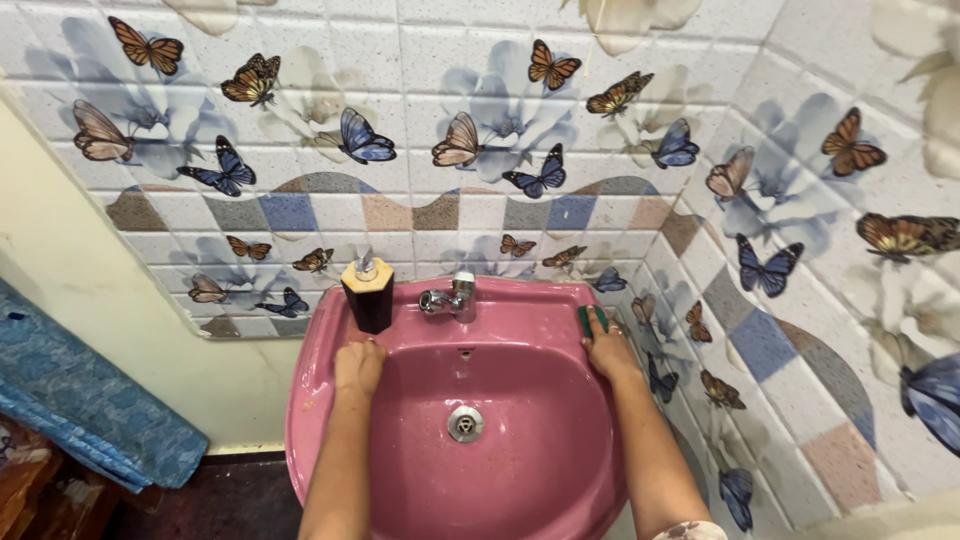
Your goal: The person scrubs a pink bathroom sink basin and faucet using a green sponge. They repeatedly rinse the sponge under running water and wipe the basin, faucet, and surrounding counter area.
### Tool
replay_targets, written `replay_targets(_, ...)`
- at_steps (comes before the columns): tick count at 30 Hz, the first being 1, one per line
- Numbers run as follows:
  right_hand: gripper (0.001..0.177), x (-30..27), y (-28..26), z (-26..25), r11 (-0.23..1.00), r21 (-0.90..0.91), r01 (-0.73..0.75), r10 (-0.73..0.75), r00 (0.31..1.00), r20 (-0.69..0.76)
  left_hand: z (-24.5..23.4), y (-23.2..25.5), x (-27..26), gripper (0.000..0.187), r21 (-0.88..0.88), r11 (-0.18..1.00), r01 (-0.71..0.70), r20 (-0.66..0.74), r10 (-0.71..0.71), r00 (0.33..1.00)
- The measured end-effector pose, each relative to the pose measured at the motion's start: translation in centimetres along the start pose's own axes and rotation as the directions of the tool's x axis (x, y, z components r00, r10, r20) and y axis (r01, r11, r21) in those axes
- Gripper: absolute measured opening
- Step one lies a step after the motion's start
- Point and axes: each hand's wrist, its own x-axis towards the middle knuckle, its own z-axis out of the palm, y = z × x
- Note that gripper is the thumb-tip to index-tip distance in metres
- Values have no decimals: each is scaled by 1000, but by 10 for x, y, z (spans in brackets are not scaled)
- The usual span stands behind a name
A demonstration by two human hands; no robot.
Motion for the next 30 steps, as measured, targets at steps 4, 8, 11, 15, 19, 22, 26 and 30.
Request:
replay_targets(4, 69, -27, 0, -4, 997, -77, 13, -13, 1000, -2, -5, -11, -4, 22, -21, 1000, 21, -12, -22, 1000)
replay_targets(8, 63, -49, 0, -11, 995, -96, 11, -12, 1000, -15, -14, -21, -10, 23, -78, 995, 66, 42, -63, 997)
replay_targets(11, 60, -60, 2, -12, 984, -177, -11, 12, 1000, 6, -21, -30, -27, 23, -79, 995, 63, 41, -60, 997)
replay_targets(15, 60, -74, 8, -5, 938, -342, 62, -74, 997, -22, -33, -39, -52, 23, 2, 999, 39, -100, -39, 994)
replay_targets(19, 29, -92, 5, 2, 894, -435, 109, -138, 990, -35, -42, -41, -70, 33, 49, 982, 183, -61, -180, 982)
replay_targets(22, 28, -105, -5, -10, 895, -429, 120, -144, 989, -25, -48, -40, -75, 42, 4, 960, 279, 139, -277, 951)
replay_targets(26, 32, -109, -7, -45, 991, -117, 71, -72, 997, -6, -49, -37, -82, 54, -29, 919, 394, 363, -357, 861)
replay_targets(30, 33, -91, 4, -55, 996, 86, -18, 28, 992, -119, -49, -35, -85, 59, -53, 889, 456, 456, -385, 803)
